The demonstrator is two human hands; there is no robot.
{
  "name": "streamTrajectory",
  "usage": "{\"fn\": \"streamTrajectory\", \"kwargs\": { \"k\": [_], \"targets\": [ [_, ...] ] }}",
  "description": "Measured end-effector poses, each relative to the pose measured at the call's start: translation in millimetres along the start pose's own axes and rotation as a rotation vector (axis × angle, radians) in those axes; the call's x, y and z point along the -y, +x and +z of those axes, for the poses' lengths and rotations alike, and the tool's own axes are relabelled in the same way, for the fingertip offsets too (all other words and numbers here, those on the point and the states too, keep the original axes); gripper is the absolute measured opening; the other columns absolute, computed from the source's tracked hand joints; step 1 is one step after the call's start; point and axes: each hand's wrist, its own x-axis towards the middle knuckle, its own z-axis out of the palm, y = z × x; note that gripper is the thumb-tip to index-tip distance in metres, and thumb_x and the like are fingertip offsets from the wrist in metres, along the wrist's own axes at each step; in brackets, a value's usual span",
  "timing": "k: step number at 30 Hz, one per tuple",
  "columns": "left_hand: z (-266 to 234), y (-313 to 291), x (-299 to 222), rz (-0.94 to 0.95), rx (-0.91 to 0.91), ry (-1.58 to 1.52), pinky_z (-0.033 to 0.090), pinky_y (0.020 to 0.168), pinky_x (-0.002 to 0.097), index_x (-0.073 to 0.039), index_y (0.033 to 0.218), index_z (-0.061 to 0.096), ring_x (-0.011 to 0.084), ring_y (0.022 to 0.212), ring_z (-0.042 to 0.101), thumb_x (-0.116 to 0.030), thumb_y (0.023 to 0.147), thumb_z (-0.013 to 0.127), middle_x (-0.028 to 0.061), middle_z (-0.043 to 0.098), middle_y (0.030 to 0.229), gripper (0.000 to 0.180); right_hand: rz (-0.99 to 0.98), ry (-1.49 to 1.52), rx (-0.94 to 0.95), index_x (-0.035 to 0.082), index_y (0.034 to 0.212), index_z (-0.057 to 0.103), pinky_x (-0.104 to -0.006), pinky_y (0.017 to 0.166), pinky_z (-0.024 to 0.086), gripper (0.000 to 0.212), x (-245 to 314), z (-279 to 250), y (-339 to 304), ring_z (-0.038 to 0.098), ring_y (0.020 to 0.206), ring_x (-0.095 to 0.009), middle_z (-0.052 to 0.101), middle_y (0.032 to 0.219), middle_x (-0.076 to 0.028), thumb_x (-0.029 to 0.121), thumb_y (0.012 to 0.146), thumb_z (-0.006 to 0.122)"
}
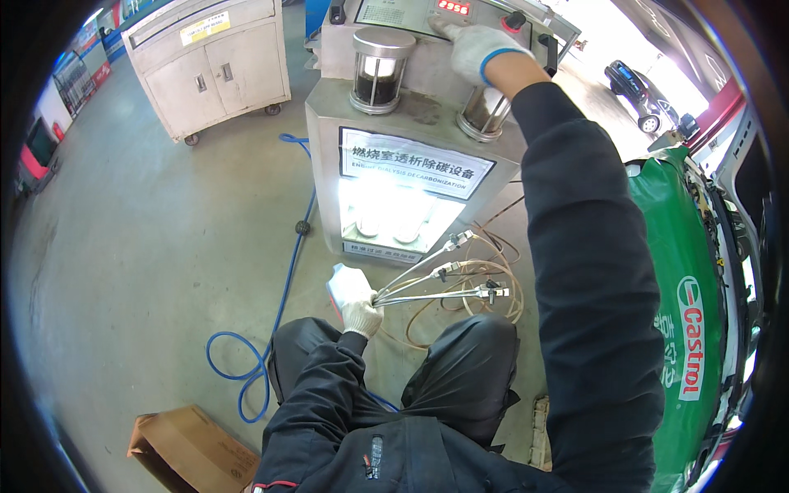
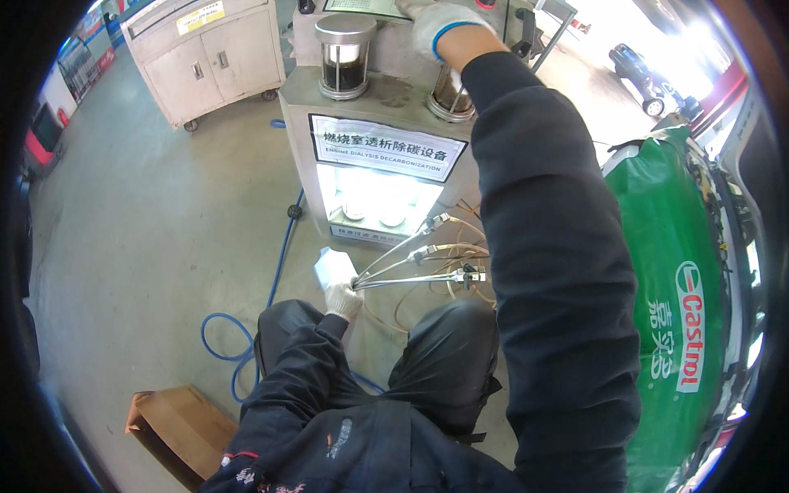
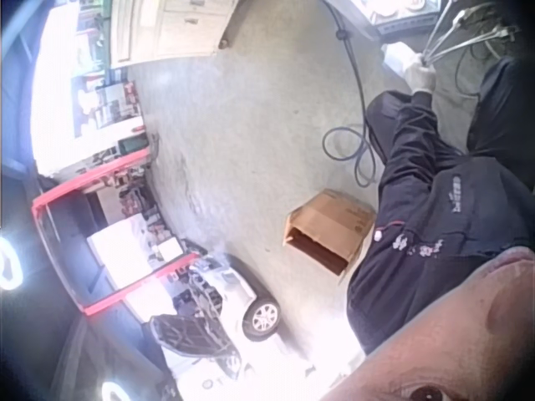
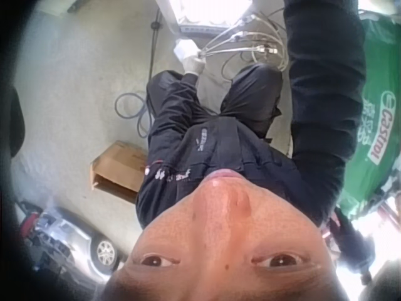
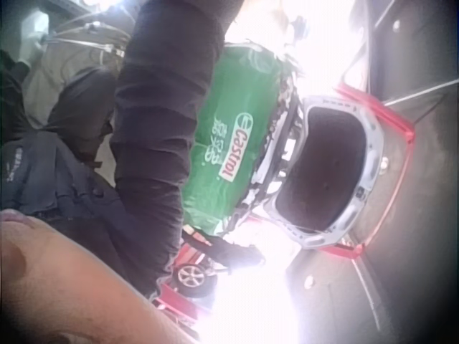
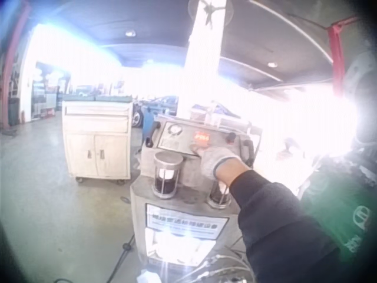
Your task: The person retrieves a plastic bottle of fluid and several metal probes from a storage area, then walks to a decarbonization machine. They connect the probes to the machine and operate its controls while seated on the floor.
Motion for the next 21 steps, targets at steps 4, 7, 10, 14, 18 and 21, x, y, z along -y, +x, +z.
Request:
{"fn": "streamTrajectory", "kwargs": {
  "k": [4,7,10,14,18,21],
  "targets": [
    [-0.3,-0.3,0.6,0.008,-0.008,-0.011,0.057,0.07,0.05,-0.012,0.091,0.08,0.0407,0.076,0.074,-0.027,0.092,0.073,0.0176,0.074,0.081,0.017,0.059,0.384,0.07,0.027,0.172,0.036,-0.0486,0.109,0.055,0.084,-10.6,-2.2,-5.0,0.067,0.131,-0.043,0.056,0.161,-0.02,0.002,0.093,0.047],
    [-0.9,-0.2,0.0,-0.012,0.017,-0.007,0.057,0.071,0.0502,-0.012,0.092,0.08,0.0407,0.077,0.074,-0.027,0.092,0.073,0.0181,0.075,0.082,0.017,-0.014,0.241,0.012,0.03,0.172,0.037,-0.0454,0.111,0.054,0.085,-13.7,4.9,-0.6,0.065,0.134,-0.04,0.055,0.162,-0.021,0.003,0.092,0.048],
    [-1.0,-0.4,-0.5,-0.035,0.041,-0.005,0.057,0.073,0.0502,-0.011,0.092,0.081,0.0408,0.079,0.074,-0.027,0.092,0.072,0.0181,0.075,0.083,0.017,-0.098,0.045,-0.077,0.02,0.172,0.036,-0.0438,0.111,0.054,0.081,-17.4,17.4,6.6,0.064,0.135,-0.037,0.054,0.164,-0.016,0.003,0.094,0.048],
    [-0.7,-0.4,0.2,-0.038,0.041,-0.018,0.058,0.074,0.05,-0.011,0.094,0.081,0.0409,0.079,0.074,-0.027,0.092,0.072,0.0176,0.076,0.084,0.019,-0.153,-0.045,-0.145,0.015,0.172,0.035,-0.0436,0.111,0.053,0.079,-25.3,31.9,13.9,0.065,0.133,-0.037,0.054,0.164,-0.014,0.002,0.095,0.047],
    [-0.7,0.5,0.4,-0.036,0.052,0.007,0.058,0.075,0.0498,-0.01,0.094,0.081,0.0409,0.08,0.075,-0.028,0.092,0.073,0.0175,0.076,0.086,0.02,-0.164,-0.097,-0.141,0.022,0.173,0.034,-0.0432,0.114,0.052,0.08,-28.9,36.3,19.2,0.064,0.135,-0.037,0.054,0.164,-0.016,0.004,0.096,0.046],
    [-1.6,0.8,-0.4,-0.039,0.048,-0.001,0.058,0.075,0.0496,-0.01,0.095,0.081,0.0409,0.081,0.075,-0.029,0.093,0.073,0.018,0.076,0.088,0.02,-0.054,0.053,-0.083,0.027,0.173,0.035,-0.0432,0.116,0.051,0.081,-30.3,37.4,20.4,0.063,0.136,-0.037,0.054,0.164,-0.017,0.006,0.096,0.046]
  ]
}}
